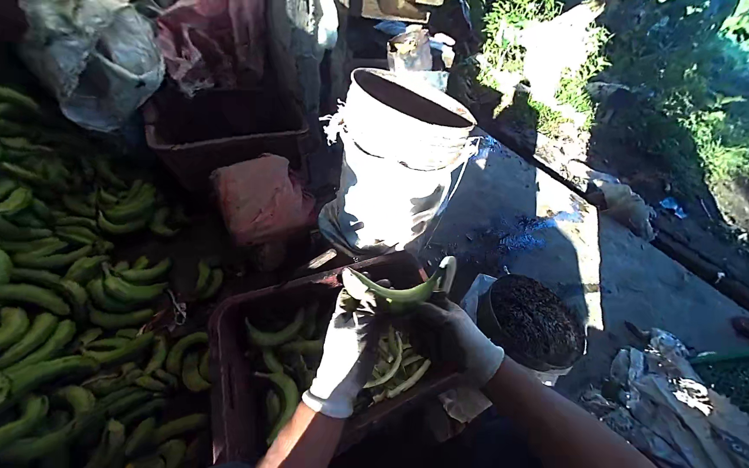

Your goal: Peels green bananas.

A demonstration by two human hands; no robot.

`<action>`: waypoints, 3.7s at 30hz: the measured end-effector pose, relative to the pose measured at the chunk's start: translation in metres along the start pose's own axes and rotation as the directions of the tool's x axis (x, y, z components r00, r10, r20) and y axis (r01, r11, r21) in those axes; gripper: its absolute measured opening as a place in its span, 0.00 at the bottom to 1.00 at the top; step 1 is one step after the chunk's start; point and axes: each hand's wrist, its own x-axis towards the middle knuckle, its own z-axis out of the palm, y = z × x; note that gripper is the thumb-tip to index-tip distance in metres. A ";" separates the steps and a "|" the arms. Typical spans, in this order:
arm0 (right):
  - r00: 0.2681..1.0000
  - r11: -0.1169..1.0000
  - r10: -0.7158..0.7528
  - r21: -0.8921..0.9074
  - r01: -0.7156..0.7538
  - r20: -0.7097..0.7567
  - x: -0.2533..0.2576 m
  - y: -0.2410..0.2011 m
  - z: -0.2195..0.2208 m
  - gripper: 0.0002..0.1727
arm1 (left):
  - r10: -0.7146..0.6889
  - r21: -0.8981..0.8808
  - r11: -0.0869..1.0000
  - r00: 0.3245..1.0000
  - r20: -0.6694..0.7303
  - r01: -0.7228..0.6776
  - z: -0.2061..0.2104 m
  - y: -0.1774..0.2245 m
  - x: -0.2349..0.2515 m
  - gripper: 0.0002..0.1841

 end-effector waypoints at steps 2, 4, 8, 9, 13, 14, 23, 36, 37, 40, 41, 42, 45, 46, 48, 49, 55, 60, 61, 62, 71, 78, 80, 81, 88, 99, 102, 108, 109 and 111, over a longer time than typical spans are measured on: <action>0.997 0.979 0.068 -0.191 -0.073 -0.035 0.003 -0.003 -0.009 0.33 | 0.043 -0.016 0.999 0.999 -0.007 -0.043 -0.010 0.008 0.007 0.20; 0.993 0.937 -0.015 -0.348 -0.028 -0.121 0.007 -0.004 -0.019 0.36 | 0.137 0.021 0.990 0.990 0.026 -0.138 -0.025 0.013 0.015 0.22; 0.951 0.767 -0.308 -0.594 0.241 -0.012 0.007 -0.009 -0.027 0.26 | 0.241 0.213 0.944 0.967 0.078 -0.253 -0.036 0.027 0.022 0.26; 0.944 0.715 -0.327 -0.641 0.280 0.047 0.005 -0.011 -0.025 0.25 | 0.251 0.246 0.930 0.961 0.114 -0.272 -0.037 0.029 0.022 0.28; 0.943 0.623 -0.282 -0.714 0.320 0.176 0.002 -0.005 -0.018 0.25 | 0.241 0.285 0.914 0.951 0.196 -0.290 -0.031 0.029 0.018 0.28; 0.942 0.617 -0.276 -0.716 0.328 0.193 0.002 -0.003 -0.016 0.25 | 0.244 0.298 0.907 0.948 0.206 -0.298 -0.030 0.028 0.016 0.27; 0.990 0.499 0.110 -0.867 0.021 0.088 0.024 0.032 -0.035 0.27 | 0.183 0.017 0.983 0.983 0.023 -0.183 -0.039 0.047 0.021 0.18; 0.716 0.184 -0.398 -0.714 0.675 0.574 -0.016 0.038 0.012 0.29 | -0.265 0.156 0.942 0.944 -0.196 0.297 -0.031 0.034 0.014 0.22; 0.724 0.185 -0.384 -0.720 0.669 0.573 -0.016 0.040 0.010 0.28 | -0.264 0.148 0.945 0.947 -0.181 0.291 -0.030 0.031 0.013 0.22; 0.765 0.161 -0.418 -0.788 0.594 0.490 -0.007 0.040 0.006 0.27 | -0.167 0.375 0.912 0.985 -0.037 0.169 -0.028 0.025 0.001 0.19; 0.793 0.164 -0.443 -0.832 0.529 0.417 -0.002 0.037 0.004 0.27 | -0.127 0.485 0.866 0.992 -0.016 0.118 -0.024 0.025 -0.002 0.18; 0.827 0.182 -0.459 -0.876 0.446 0.325 0.005 0.032 0.001 0.26 | -0.102 0.576 0.812 0.994 -0.026 0.099 -0.020 0.024 -0.003 0.18; 0.923 0.329 -0.385 -0.934 0.139 0.002 0.027 0.010 -0.019 0.27 | -0.111 0.578 0.806 0.992 -0.060 0.125 -0.021 0.017 0.003 0.21; 0.928 0.391 -0.363 -0.918 0.066 -0.088 0.032 0.002 -0.030 0.27 | -0.118 0.508 0.853 0.992 -0.042 0.123 -0.026 0.014 0.005 0.22; 0.903 0.454 -0.402 -0.889 0.053 -0.151 0.033 -0.008 -0.043 0.28 | -0.183 0.296 0.938 0.983 -0.025 0.182 -0.033 0.013 0.010 0.25; 0.893 0.464 -0.434 -0.880 0.105 -0.123 0.029 -0.010 -0.042 0.28 | -0.228 0.198 0.954 0.974 -0.002 0.224 -0.035 0.015 0.012 0.26; 0.838 0.417 -0.403 -0.741 0.527 0.368 -0.018 0.020 0.005 0.23 | -0.234 -0.114 0.968 0.968 -0.086 0.224 -0.030 0.023 0.016 0.21; 0.778 0.200 -0.522 -0.837 0.509 0.349 -0.002 0.030 0.002 0.24 | -0.111 0.158 0.982 0.994 0.008 0.108 -0.028 0.019 0.000 0.17; 0.767 0.208 -0.584 -0.864 0.458 0.266 0.007 0.024 -0.004 0.24 | -0.117 0.225 0.968 0.993 0.017 0.111 -0.024 0.018 -0.002 0.16; 0.758 0.240 -0.631 -0.887 0.395 0.166 0.016 0.018 -0.012 0.23 | -0.167 0.185 0.970 0.986 0.026 0.160 -0.022 0.015 -0.001 0.18; 0.843 0.515 -0.538 -0.786 0.342 0.014 0.001 0.007 -0.010 0.24 | -0.172 0.011 0.985 0.984 -0.053 0.173 -0.028 0.010 0.014 0.22; 0.992 0.502 0.113 -0.858 -0.107 -0.058 0.028 0.001 -0.035 0.33 | -0.137 -0.058 0.990 0.957 -0.258 0.126 -0.035 0.011 0.022 0.21; 0.979 0.588 0.199 -0.795 -0.147 -0.034 0.019 -0.006 -0.028 0.34 | -0.133 -0.083 0.990 0.957 -0.258 0.115 -0.034 0.013 0.025 0.21; 0.972 0.634 0.234 -0.754 -0.173 -0.026 0.013 -0.007 -0.023 0.35 | -0.126 -0.085 0.991 0.957 -0.259 0.108 -0.035 0.014 0.026 0.21; 0.936 0.915 0.352 -0.213 -0.343 0.007 0.002 -0.009 -0.011 0.37 | -0.091 -0.056 0.995 0.951 -0.296 0.077 -0.036 0.016 0.025 0.21; 0.757 0.170 -0.474 -0.797 0.580 0.450 -0.017 0.042 0.014 0.27 | -0.120 -0.126 0.988 0.970 -0.213 0.095 -0.030 0.009 0.015 0.21; 0.737 0.132 -0.536 -0.822 0.555 0.412 -0.001 0.035 0.005 0.27 | -0.130 0.036 0.990 0.987 -0.097 0.134 -0.027 0.011 0.008 0.18; 0.900 0.375 -0.434 -0.916 0.141 -0.039 0.040 -0.004 -0.042 0.29 | -0.526 0.202 0.849 0.815 0.242 0.488 -0.023 0.018 0.000 0.22; 0.901 0.413 -0.424 -0.905 0.100 -0.093 0.041 -0.007 -0.046 0.30 | -0.533 0.174 0.846 0.814 0.231 0.504 -0.021 0.019 -0.001 0.24; 0.883 0.432 -0.458 -0.894 0.119 -0.103 0.034 -0.008 -0.042 0.31 | -0.464 0.105 0.886 0.864 0.197 0.452 -0.025 0.018 0.002 0.22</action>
